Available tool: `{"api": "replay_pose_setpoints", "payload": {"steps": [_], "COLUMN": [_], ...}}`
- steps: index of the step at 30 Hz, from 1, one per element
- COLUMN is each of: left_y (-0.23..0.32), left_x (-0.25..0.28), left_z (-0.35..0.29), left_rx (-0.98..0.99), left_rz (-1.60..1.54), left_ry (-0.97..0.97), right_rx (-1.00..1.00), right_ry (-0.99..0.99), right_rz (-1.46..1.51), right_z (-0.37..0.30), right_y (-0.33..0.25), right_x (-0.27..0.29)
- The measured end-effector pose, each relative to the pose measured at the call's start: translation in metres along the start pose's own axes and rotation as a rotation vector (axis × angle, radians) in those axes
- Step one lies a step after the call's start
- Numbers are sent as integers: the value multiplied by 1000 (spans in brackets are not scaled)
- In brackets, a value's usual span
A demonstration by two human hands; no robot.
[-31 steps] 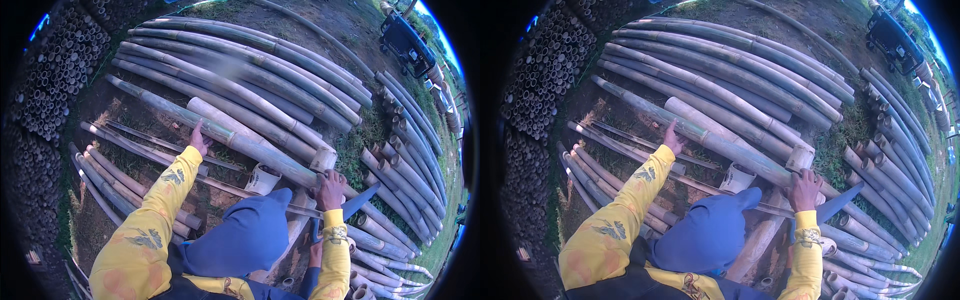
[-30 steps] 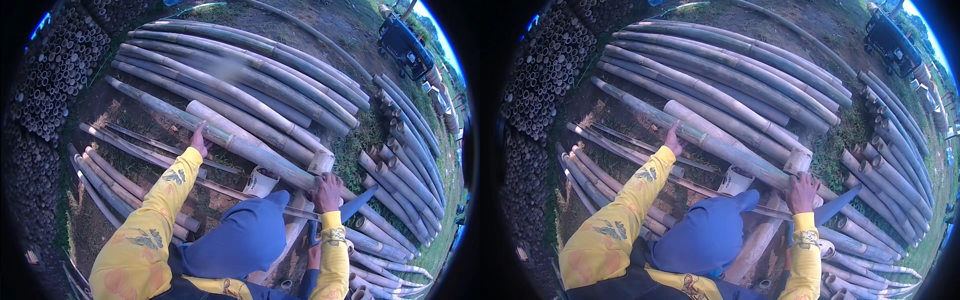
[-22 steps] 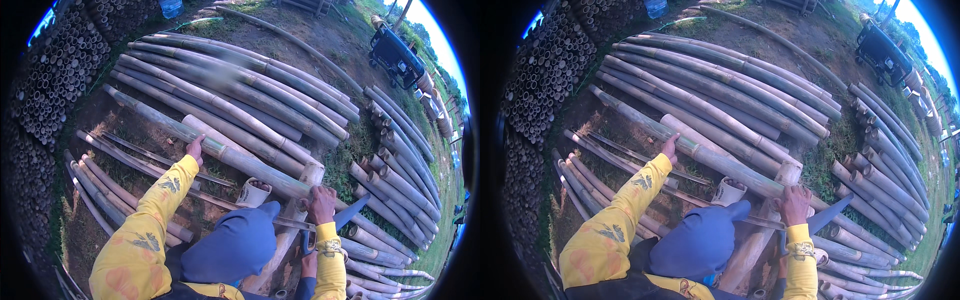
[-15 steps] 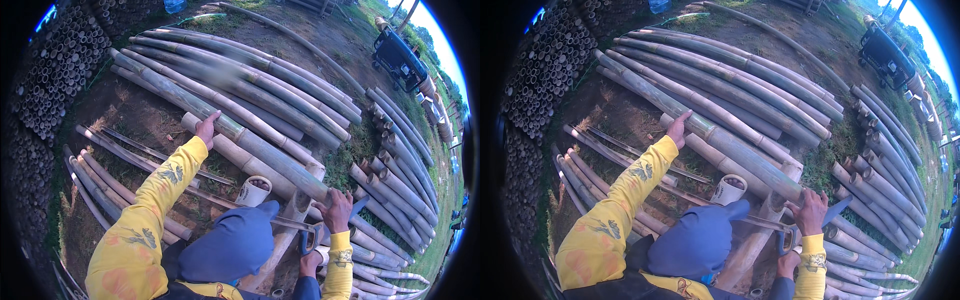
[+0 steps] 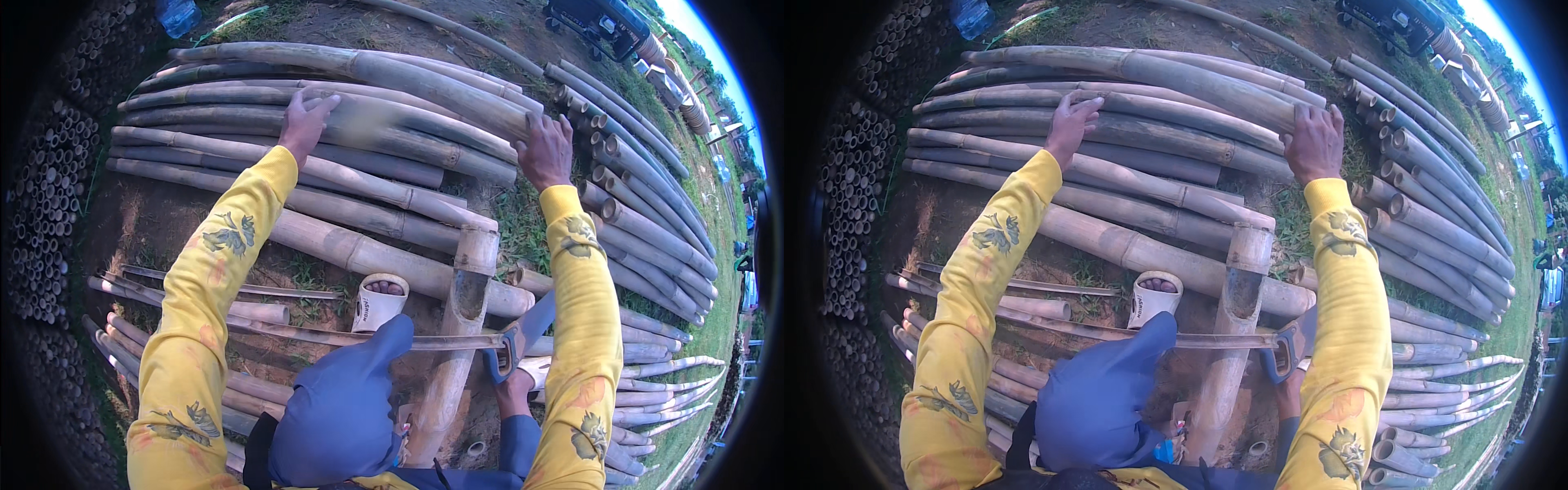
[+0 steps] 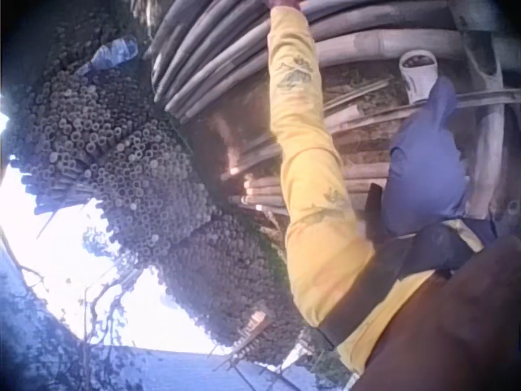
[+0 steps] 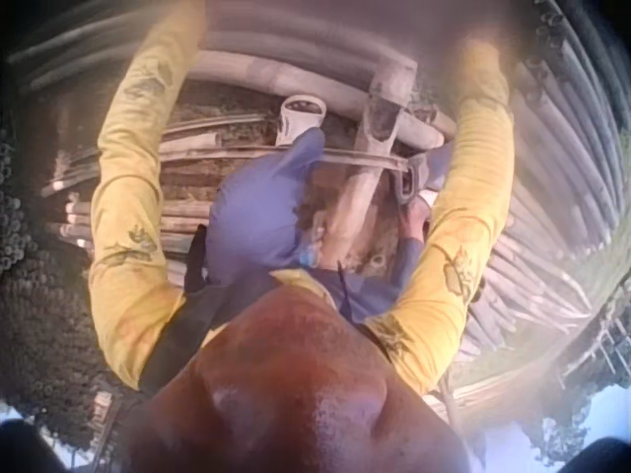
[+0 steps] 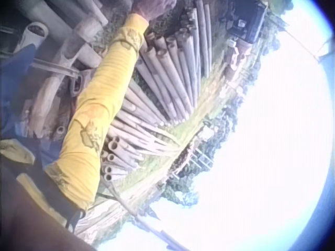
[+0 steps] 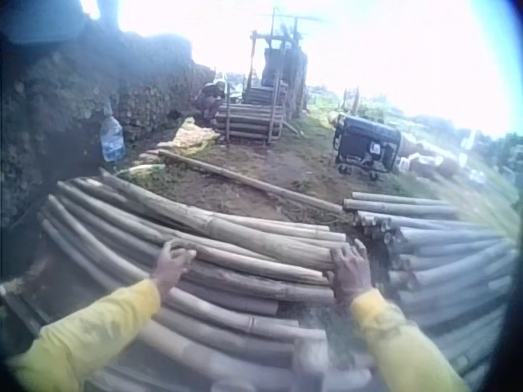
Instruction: The person sits on the ground and uses a hand saw to cut long bamboo poles into shorter sections. They repeatedly position a pole on a wooden block, saw through it, and then move the cut pieces aside.
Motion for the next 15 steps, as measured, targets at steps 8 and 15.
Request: {"api": "replay_pose_setpoints", "payload": {"steps": [8, 15], "left_y": [-46, -53], "left_x": [53, 27], "left_z": [-79, -107], "left_rx": [-192, -116], "left_rz": [554, 669], "left_ry": [-347, -515], "right_rx": [-175, -431], "right_ry": [-28, -119], "right_rz": [107, 263], "right_z": [-79, -244], "right_y": [25, 137], "right_x": [-40, -8]}}
Point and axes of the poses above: each hand's wrist, its own z-axis towards the middle knuckle, its own x-axis out of the back of the hand, y = z × x, the point moved 5 cm from there along z, towards the middle knuckle, and after that the axes turned 14 degrees about -z, right-handed, at the moved point
